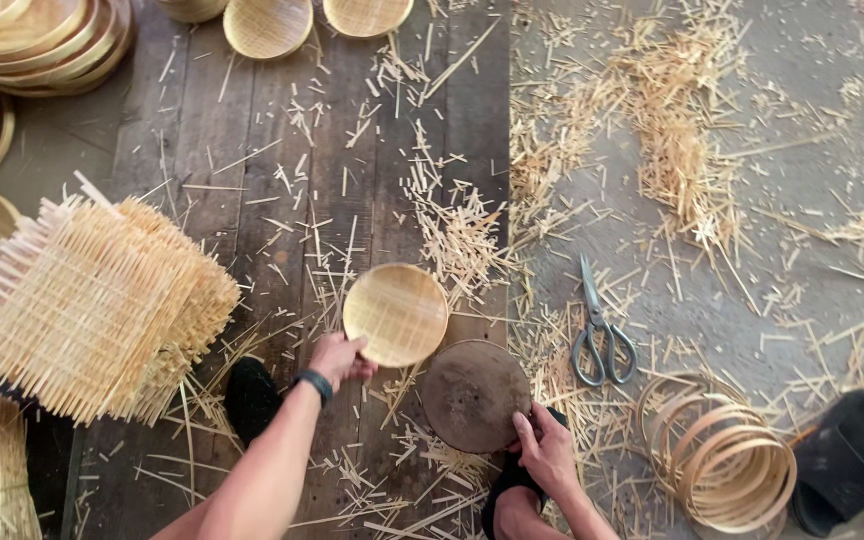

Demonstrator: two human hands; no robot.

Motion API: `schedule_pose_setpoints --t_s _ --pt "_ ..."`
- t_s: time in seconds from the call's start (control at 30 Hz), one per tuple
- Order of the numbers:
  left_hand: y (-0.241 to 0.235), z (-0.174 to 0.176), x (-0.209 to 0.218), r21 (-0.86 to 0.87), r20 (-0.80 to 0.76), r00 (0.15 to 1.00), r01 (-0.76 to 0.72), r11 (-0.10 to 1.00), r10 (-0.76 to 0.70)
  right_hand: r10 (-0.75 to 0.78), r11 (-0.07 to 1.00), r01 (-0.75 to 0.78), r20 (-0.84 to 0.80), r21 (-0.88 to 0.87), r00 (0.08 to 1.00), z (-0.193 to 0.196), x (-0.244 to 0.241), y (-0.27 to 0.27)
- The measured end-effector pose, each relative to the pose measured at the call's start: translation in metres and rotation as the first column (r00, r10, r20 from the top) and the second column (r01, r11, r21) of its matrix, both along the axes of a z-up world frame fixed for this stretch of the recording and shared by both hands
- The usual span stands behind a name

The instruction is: The person sits on the floor and uses shears to trim the edges of a square bamboo weave placed over a circular wooden mold. The person repeatedly picks up a weave, trims it to a circular shape, and sets it aside.

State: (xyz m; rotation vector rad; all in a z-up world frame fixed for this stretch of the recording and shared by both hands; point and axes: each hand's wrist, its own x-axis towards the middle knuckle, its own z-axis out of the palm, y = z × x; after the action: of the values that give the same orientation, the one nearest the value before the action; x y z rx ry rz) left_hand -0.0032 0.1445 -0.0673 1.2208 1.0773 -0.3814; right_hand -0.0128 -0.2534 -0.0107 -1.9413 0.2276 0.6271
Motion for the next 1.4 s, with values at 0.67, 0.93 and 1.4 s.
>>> schedule_pose_setpoints --t_s 0.67,0.93,1.4 --pt "0.041 0.045 0.226 -0.256 0.607 0.74 -0.163 0.953 0.29 -0.002 1.0 0.005 -0.121 0.03 0.993 -0.018 0.007 -0.007" --pt "0.007 0.109 0.073 0.608 -0.104 0.234 0.784 0.124 -0.967 0.081 0.977 -0.027 -0.25 0.213 0.965 -0.034 0.022 -0.013" --pt "0.166 0.255 -0.402 0.782 0.004 0.989 0.09 0.616 -0.148 -0.633 0.645 0.419 0.139 0.639 0.762 0.016 -0.062 -0.177"
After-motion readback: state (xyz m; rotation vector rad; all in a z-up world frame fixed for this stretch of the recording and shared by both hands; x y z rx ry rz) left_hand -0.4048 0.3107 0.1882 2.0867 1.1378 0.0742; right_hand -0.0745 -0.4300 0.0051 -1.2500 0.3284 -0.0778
